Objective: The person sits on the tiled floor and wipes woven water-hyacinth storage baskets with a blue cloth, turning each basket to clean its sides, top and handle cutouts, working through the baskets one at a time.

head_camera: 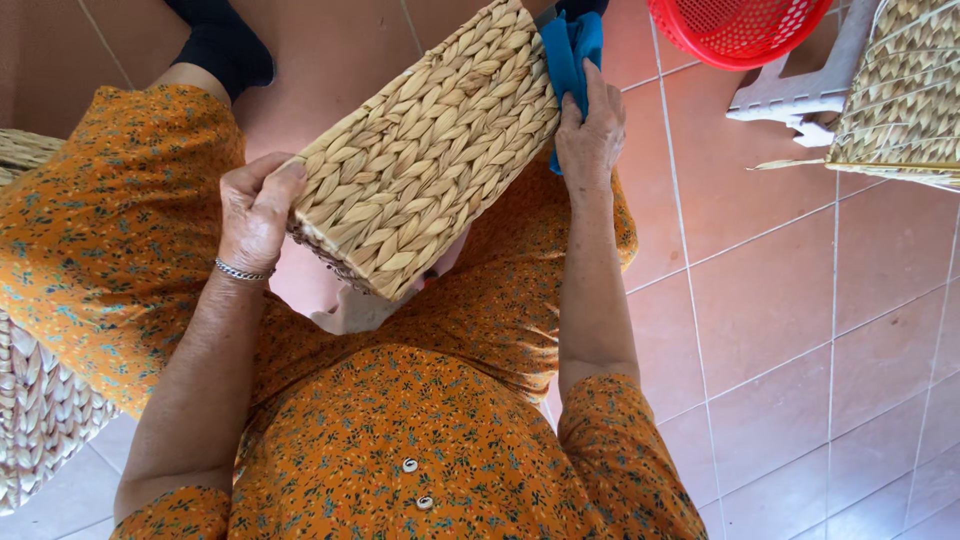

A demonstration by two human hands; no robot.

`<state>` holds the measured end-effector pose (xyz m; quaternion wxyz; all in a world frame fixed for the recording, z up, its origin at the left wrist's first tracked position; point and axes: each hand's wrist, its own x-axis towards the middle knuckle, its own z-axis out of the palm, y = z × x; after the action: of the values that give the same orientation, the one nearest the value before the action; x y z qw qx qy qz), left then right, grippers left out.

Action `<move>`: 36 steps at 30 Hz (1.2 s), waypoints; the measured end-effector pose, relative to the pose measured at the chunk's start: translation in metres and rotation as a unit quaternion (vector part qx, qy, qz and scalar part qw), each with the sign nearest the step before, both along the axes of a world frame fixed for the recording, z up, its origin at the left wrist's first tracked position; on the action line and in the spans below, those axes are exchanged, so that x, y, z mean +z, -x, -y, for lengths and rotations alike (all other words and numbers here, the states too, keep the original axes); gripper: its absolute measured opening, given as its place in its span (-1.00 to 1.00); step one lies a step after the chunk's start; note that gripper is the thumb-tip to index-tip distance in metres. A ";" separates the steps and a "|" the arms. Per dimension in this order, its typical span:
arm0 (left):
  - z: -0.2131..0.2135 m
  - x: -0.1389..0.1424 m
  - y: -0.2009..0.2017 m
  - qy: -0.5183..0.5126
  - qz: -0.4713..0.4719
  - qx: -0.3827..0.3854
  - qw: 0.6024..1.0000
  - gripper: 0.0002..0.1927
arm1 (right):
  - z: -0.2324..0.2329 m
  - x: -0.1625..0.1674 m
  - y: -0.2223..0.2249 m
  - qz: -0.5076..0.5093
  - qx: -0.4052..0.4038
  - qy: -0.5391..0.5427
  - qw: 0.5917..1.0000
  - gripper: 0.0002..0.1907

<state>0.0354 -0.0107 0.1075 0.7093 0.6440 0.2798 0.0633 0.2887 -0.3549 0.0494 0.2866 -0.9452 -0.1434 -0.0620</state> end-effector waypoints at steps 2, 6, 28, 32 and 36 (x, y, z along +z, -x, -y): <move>-0.002 0.001 -0.001 0.005 -0.012 0.016 1.000 -0.81 | 0.003 -0.003 0.002 -0.011 0.002 -0.047 0.999 -0.51; 0.000 0.000 -0.004 0.031 0.038 0.073 0.996 -0.84 | -0.009 0.009 0.005 0.000 0.017 -0.080 0.997 -0.49; 0.023 -0.007 0.029 -0.080 0.038 0.064 0.994 -0.70 | -0.075 0.037 0.000 0.091 0.129 0.176 0.972 -0.37; 0.028 0.001 0.014 -0.088 0.057 0.081 0.991 -0.75 | -0.095 0.045 0.000 0.061 0.120 0.185 0.973 -0.42; 0.025 0.001 0.003 -0.065 0.069 0.127 0.987 -0.75 | -0.131 0.107 0.087 0.018 0.222 0.196 0.955 -0.51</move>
<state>0.0326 -0.0353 0.1082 0.6697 0.6421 0.3051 0.2147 0.2018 -0.2238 0.1565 0.0997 -0.9258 -0.3644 0.0160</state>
